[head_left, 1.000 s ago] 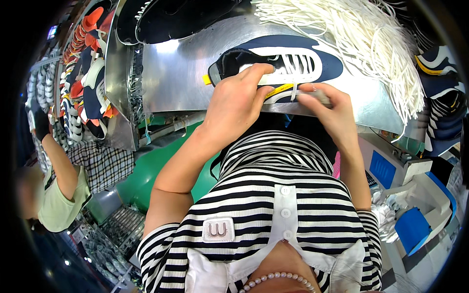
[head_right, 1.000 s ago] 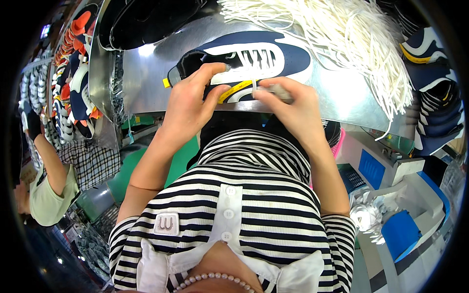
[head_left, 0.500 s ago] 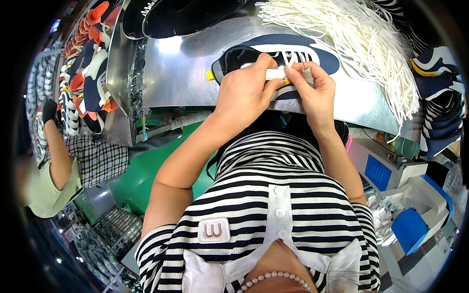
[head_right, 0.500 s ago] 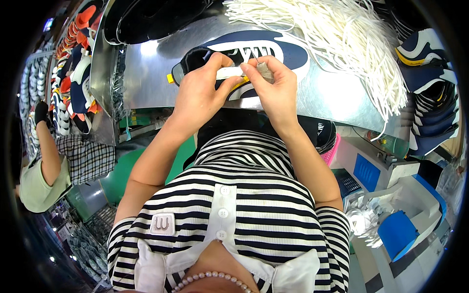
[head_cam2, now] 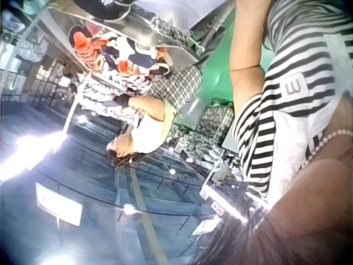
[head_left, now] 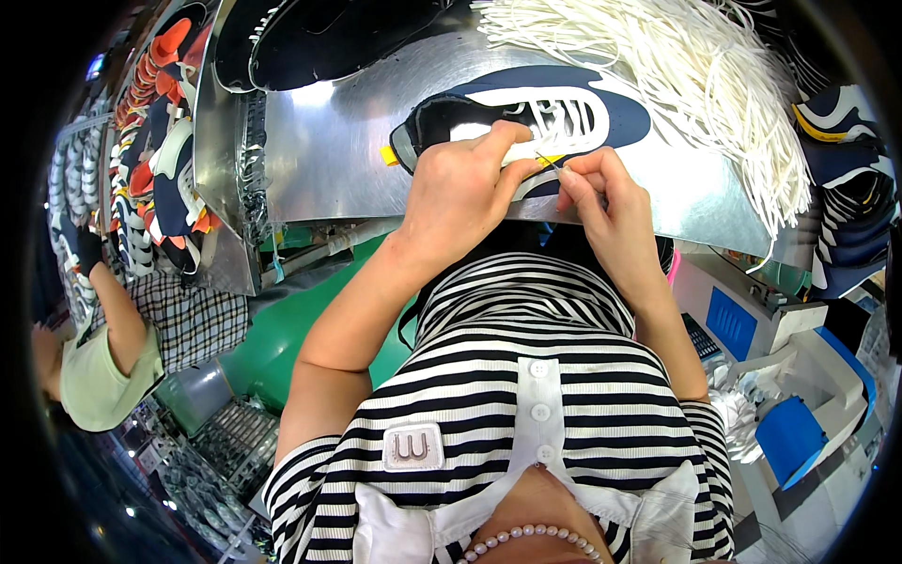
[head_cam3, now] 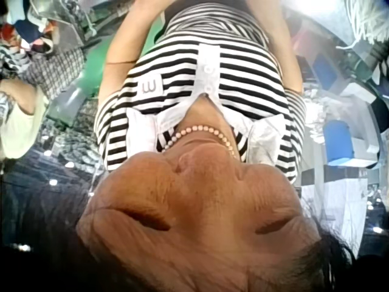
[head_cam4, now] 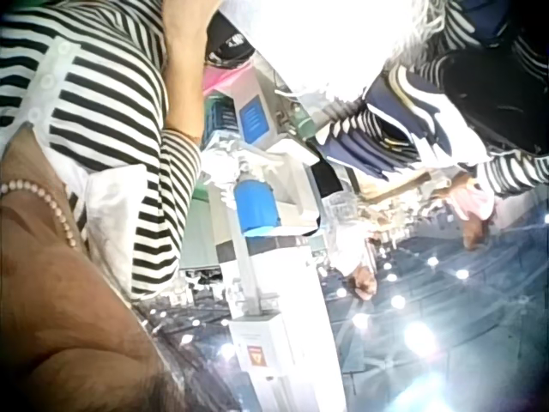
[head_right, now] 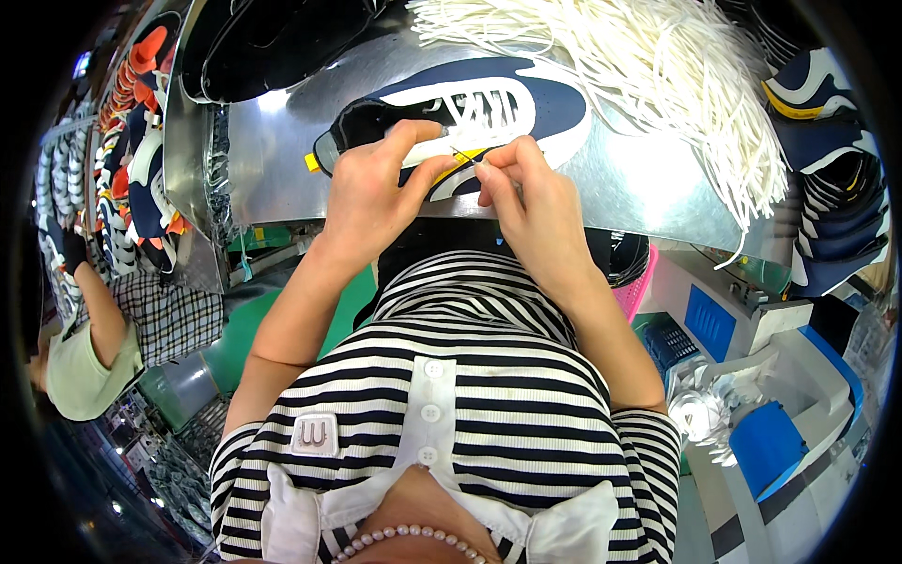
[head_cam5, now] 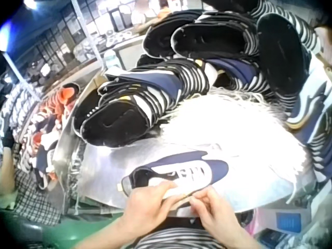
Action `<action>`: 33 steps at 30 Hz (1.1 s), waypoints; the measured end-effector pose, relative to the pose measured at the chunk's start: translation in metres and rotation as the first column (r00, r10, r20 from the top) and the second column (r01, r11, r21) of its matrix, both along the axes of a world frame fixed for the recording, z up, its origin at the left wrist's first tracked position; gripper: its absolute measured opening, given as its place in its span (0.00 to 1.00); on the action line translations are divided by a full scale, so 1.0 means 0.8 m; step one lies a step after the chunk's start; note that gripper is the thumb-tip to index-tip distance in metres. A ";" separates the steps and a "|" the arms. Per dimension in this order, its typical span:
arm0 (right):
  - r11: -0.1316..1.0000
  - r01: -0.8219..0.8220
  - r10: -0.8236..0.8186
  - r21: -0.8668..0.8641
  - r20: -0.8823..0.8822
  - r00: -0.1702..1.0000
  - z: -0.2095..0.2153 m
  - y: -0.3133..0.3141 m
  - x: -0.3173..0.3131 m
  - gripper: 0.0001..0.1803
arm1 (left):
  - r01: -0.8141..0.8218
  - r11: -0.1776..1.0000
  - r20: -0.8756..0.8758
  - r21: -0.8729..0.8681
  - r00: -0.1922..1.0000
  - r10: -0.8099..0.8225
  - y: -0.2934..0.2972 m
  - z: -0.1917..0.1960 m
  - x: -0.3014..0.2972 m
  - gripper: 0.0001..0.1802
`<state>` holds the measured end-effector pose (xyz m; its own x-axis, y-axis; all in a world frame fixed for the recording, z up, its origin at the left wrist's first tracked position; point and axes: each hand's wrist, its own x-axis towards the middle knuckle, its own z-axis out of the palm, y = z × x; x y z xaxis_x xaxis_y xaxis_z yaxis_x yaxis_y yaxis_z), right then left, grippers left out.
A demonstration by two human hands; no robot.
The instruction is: The person threads white shoelaces through the eyelets of a blue and white shoe, pulling the laces tight and arranging them. The person repeats this process on multiple shoes, picking them up from a pile and placing them back down after lacing.
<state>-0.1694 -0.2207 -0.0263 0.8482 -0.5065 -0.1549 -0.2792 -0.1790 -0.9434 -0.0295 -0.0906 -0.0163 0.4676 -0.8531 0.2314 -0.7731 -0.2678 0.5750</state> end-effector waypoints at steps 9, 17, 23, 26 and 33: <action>0.994 -0.103 0.105 0.024 -0.126 0.986 0.014 -0.021 0.011 0.08 | 0.063 0.998 0.022 -0.029 0.998 -0.063 0.005 -0.001 -0.005 0.15; 0.956 0.198 -0.148 -0.218 0.227 0.963 -0.028 -0.058 0.029 0.13 | 0.221 0.956 -0.226 0.193 0.958 -0.176 -0.003 0.018 0.010 0.11; 0.952 0.279 -0.262 -0.128 0.135 0.955 -0.035 -0.060 0.037 0.14 | 0.330 0.898 -0.522 0.291 0.841 -0.140 0.003 0.030 0.036 0.16; 0.968 0.244 -0.237 -0.056 0.115 0.965 -0.030 -0.064 0.034 0.15 | 0.248 0.925 -0.775 0.287 0.628 0.072 0.004 0.032 0.055 0.20; 0.956 0.239 -0.242 -0.171 0.009 0.970 -0.029 -0.064 0.033 0.17 | 0.376 0.879 -0.733 0.293 0.679 -0.047 -0.030 0.028 0.047 0.11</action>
<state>-0.1433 -0.2722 -0.0493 0.6966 -0.7150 -0.0586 -0.3449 -0.2622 -0.9013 0.0079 -0.1149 0.0065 0.1423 -0.8816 -0.4500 -0.2632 -0.4720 0.8414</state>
